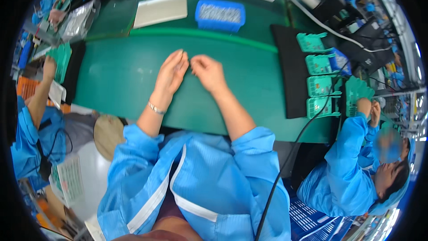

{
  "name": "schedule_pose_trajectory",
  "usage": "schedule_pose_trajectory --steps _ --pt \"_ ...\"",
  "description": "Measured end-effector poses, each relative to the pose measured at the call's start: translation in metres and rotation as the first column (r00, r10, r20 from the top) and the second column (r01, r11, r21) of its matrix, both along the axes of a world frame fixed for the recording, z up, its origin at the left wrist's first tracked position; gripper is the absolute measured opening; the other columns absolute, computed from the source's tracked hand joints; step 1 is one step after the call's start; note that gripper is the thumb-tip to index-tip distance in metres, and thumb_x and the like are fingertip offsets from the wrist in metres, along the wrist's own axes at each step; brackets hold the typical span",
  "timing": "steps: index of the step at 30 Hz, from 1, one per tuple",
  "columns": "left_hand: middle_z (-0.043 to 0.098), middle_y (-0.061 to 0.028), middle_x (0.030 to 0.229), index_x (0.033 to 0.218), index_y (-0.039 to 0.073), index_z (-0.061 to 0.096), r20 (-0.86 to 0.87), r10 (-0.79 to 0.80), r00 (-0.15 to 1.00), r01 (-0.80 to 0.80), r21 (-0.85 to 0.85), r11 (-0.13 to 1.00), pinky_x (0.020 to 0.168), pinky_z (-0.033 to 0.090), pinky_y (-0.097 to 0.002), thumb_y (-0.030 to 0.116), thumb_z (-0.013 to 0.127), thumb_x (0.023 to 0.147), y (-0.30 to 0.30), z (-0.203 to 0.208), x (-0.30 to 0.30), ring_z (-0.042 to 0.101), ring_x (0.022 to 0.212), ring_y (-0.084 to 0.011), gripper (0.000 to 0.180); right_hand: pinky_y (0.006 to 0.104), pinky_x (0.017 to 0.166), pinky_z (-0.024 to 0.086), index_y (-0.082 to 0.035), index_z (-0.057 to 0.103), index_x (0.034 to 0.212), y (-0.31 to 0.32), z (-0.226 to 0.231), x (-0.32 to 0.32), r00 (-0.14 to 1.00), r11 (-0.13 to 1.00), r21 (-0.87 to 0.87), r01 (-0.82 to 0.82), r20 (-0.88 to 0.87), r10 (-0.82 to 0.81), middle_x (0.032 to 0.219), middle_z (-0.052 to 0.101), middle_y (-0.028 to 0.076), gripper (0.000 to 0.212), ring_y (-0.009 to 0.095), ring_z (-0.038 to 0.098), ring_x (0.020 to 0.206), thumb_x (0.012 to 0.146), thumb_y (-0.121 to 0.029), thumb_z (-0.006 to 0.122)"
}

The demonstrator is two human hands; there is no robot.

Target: Manually inserting small transparent components into green plastic housings on an industrial assembly line.

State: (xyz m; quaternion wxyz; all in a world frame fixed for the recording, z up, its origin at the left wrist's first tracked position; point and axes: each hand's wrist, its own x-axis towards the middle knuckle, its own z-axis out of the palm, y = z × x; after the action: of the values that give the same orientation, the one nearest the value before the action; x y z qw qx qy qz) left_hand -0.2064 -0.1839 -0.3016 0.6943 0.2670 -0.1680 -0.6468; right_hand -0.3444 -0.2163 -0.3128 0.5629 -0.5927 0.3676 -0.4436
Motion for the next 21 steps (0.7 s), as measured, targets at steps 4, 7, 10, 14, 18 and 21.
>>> schedule_pose_trajectory --steps 4,7,10,14,18,21 --pt "0.061 -0.0057 0.089 0.1 0.002 0.056 0.004 -0.022 1.0 0.022 0.057 0.998 0.07 0.05 -0.0217 0.01 0.057 0.086 0.0 0.004 0.003 0.06 0.078 -0.0112 0.016 0.0214 0.059 0.048 0.0 0.064 0.091 0.002 0.014 0.003 0.999 0.996 0.083 0.031 -0.022 -0.029 0.074 0.063 0.004 0.017 0.008 0.058 0.064 0.083 -0.014 0.061" --pt "0.061 -0.0054 0.089 0.099 0.002 0.057 0.028 -0.029 0.999 0.027 0.066 0.997 0.068 0.051 -0.021 0.01 0.058 0.086 0.003 0.001 0.004 0.06 0.077 -0.0104 0.016 0.0214 0.062 0.048 0.0 0.062 0.095 0.004 0.014 0.005 1.0 0.993 0.116 0.003 -0.03 0.001 0.081 0.062 0.004 0.016 0.009 0.058 0.069 0.085 -0.013 0.059" --pt "0.061 -0.005 0.086 0.096 0.003 0.057 0.076 -0.05 0.996 0.041 0.113 0.993 0.069 0.049 -0.0218 0.011 0.061 0.084 0.006 0.005 0.001 0.059 0.078 -0.0106 0.015 0.0213 0.062 0.048 0.001 0.062 0.095 0.005 0.011 0.004 0.999 0.99 0.143 0.01 0.034 -0.015 0.082 0.062 0.005 0.017 0.009 0.058 0.069 0.085 -0.013 0.059" --pt "0.061 -0.0045 0.084 0.095 0.003 0.057 0.119 -0.043 0.992 0.028 0.129 0.991 0.069 0.049 -0.0217 0.011 0.061 0.084 0.008 0.008 -0.001 0.059 0.076 -0.0107 0.014 0.0214 0.063 0.048 0.001 0.061 0.095 0.007 0.017 0.003 0.994 0.982 0.186 0.02 0.101 -0.039 0.082 0.062 0.005 0.017 0.009 0.057 0.069 0.085 -0.013 0.06" --pt "0.061 -0.0042 0.083 0.095 0.002 0.057 0.188 -0.097 0.977 0.08 0.096 0.992 0.069 0.048 -0.0219 0.011 0.06 0.085 0.007 0.005 -0.001 0.058 0.075 -0.0103 0.013 0.0201 0.061 0.047 0.0 0.063 0.092 0.006 0.017 0.004 0.989 0.98 0.199 0.02 0.139 -0.049 0.079 0.063 0.003 0.015 0.007 0.057 0.067 0.084 -0.012 0.061" --pt "0.061 -0.0044 0.082 0.095 0.002 0.058 0.21 -0.119 0.97 0.1 0.098 0.99 0.068 0.049 -0.0225 0.011 0.06 0.085 0.008 0.002 -0.001 0.058 0.072 -0.0105 0.013 0.02 0.062 0.048 0.0 0.062 0.091 0.006 0.012 0.002 0.985 0.98 0.198 0.014 0.165 -0.048 0.079 0.063 0.003 0.014 0.007 0.057 0.068 0.084 -0.012 0.062"
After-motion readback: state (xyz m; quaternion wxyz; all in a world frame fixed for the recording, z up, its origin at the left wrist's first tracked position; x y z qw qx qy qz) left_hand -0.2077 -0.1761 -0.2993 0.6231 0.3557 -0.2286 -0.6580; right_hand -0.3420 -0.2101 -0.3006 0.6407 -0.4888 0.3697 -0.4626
